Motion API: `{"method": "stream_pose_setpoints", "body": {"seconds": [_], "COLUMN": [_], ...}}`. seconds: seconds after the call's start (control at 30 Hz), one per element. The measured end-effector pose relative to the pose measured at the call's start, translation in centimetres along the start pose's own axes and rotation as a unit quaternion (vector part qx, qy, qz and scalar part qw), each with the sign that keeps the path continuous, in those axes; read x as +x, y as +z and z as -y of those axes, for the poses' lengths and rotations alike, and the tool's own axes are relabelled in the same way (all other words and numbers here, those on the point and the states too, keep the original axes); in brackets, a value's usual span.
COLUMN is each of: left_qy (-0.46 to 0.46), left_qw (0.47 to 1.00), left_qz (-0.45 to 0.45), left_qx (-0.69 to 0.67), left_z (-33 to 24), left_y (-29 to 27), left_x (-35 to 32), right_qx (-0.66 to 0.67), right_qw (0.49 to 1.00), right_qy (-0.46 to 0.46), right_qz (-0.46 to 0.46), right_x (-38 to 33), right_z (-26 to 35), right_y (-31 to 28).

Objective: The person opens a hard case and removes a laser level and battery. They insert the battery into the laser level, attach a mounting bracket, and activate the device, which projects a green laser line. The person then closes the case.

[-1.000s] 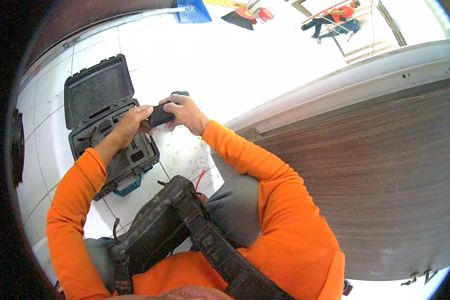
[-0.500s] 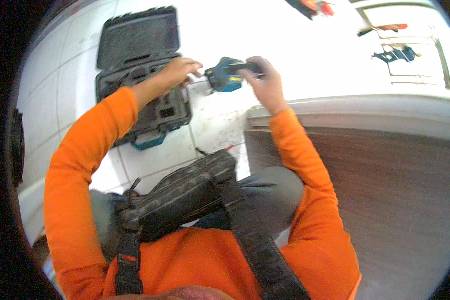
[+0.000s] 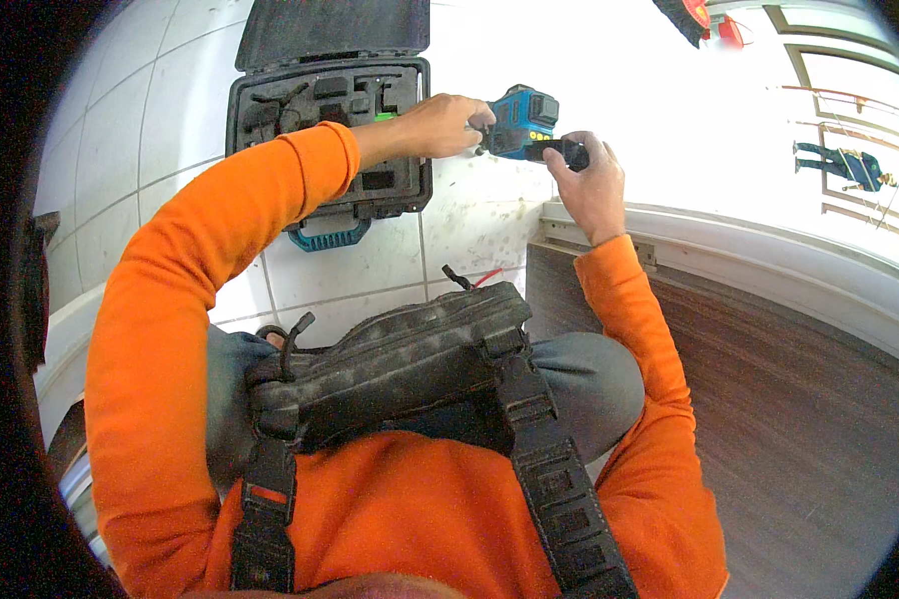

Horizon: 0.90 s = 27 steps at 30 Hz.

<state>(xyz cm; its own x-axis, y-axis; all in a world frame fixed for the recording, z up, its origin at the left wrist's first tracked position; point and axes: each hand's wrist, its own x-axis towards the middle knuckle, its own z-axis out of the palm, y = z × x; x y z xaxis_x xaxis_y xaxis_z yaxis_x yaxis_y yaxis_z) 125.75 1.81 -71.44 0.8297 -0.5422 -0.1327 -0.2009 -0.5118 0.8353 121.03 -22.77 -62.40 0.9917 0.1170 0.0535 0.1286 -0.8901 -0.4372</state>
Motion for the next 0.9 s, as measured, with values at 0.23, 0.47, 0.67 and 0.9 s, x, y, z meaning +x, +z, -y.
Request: {"method": "stream_pose_setpoints", "body": {"seconds": [0.23,0.47,0.67,0.9], "left_qy": [-0.181,-0.223,-0.179,-0.194], "left_qw": [0.951,0.895,0.911,0.908], "left_qz": [0.085,0.077,0.124,0.139], "left_qx": [-0.236,-0.379,-0.349,-0.346], "left_z": [-1.7,-0.4,-1.0,-1.0], "left_y": [1.3,5.4,5.1,6.1], "left_x": [0.5,2.7,3.0,3.4], "right_qx": [-0.03,-0.065,0.095,0.448], "right_qw": [1.0,0.998,0.993,0.863], "right_qy": [0.0,0.013,0.075,0.231], "right_qz": [0.006,0.006,-0.003,0.037], "right_x": [0.3,-0.6,-1.0,-0.9], "right_z": [0.4,0.3,-2.5,-5.9], "right_y": [1.2,3.7,5.4,6.3]}}
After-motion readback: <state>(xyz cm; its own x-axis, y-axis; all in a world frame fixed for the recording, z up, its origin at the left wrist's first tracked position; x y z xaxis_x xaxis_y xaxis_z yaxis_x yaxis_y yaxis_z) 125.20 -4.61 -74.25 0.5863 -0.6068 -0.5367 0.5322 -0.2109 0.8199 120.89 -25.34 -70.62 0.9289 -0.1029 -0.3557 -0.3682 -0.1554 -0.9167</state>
